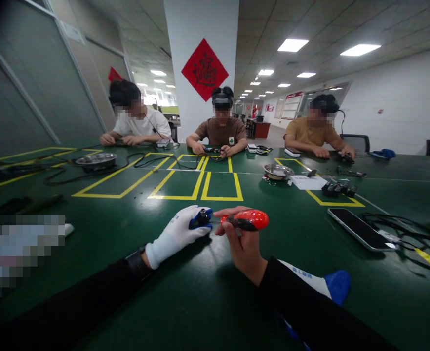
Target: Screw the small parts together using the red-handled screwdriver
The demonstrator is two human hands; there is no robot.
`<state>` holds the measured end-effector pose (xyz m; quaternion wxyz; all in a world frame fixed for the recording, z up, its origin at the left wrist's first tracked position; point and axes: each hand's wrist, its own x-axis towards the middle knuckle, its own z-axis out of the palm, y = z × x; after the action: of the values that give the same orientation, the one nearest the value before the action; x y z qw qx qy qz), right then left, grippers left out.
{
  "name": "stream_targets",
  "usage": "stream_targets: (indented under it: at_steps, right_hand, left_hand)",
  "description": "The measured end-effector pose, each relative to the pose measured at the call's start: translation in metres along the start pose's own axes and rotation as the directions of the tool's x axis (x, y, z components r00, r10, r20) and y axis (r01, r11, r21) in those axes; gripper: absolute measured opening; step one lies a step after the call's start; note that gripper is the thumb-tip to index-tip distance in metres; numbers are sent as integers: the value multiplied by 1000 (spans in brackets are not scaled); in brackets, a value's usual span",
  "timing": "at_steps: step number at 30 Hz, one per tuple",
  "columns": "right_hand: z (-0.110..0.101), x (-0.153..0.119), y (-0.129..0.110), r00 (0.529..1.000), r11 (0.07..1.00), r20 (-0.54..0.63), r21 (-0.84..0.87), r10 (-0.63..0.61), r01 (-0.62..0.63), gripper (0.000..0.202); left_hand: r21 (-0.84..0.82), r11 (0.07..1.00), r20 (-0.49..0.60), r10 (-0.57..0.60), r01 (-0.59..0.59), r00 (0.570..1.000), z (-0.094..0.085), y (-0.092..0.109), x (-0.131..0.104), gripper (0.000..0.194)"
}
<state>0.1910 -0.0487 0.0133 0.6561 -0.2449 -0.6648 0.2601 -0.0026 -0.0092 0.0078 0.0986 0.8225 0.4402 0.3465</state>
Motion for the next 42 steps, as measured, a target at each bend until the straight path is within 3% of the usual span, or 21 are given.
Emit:
stream_targets:
  at_steps: [7, 12, 23, 28, 35, 42]
  right_hand:
    - [-1, 0, -2, 1000, 999, -4, 27, 17, -17, 11]
    - [2, 1, -6, 994, 986, 15, 124, 112, -113, 28]
    - [-1, 12, -6, 965, 959, -86, 169, 246, -229, 25]
    - [-3, 16, -7, 951, 945, -5, 105, 311, -308, 20]
    - [1, 10, -6, 954, 925, -54, 265, 296, -272, 26]
    - [1, 12, -3, 941, 911, -45, 271, 334, -311, 27]
  left_hand:
    - [-44, 999, 14, -22, 23, 1000, -5, 6, 1, 28]
    - [-34, 999, 4, -41, 41, 999, -5, 8, 1, 22]
    - [15, 998, 9, -60, 60, 998, -2, 6, -1, 37]
    - [36, 998, 5, -54, 54, 999, -3, 8, -1, 37]
    - [31, 998, 3, -60, 60, 998, 0, 6, -1, 37]
    - [43, 997, 1, -66, 66, 998, 0, 7, -2, 37]
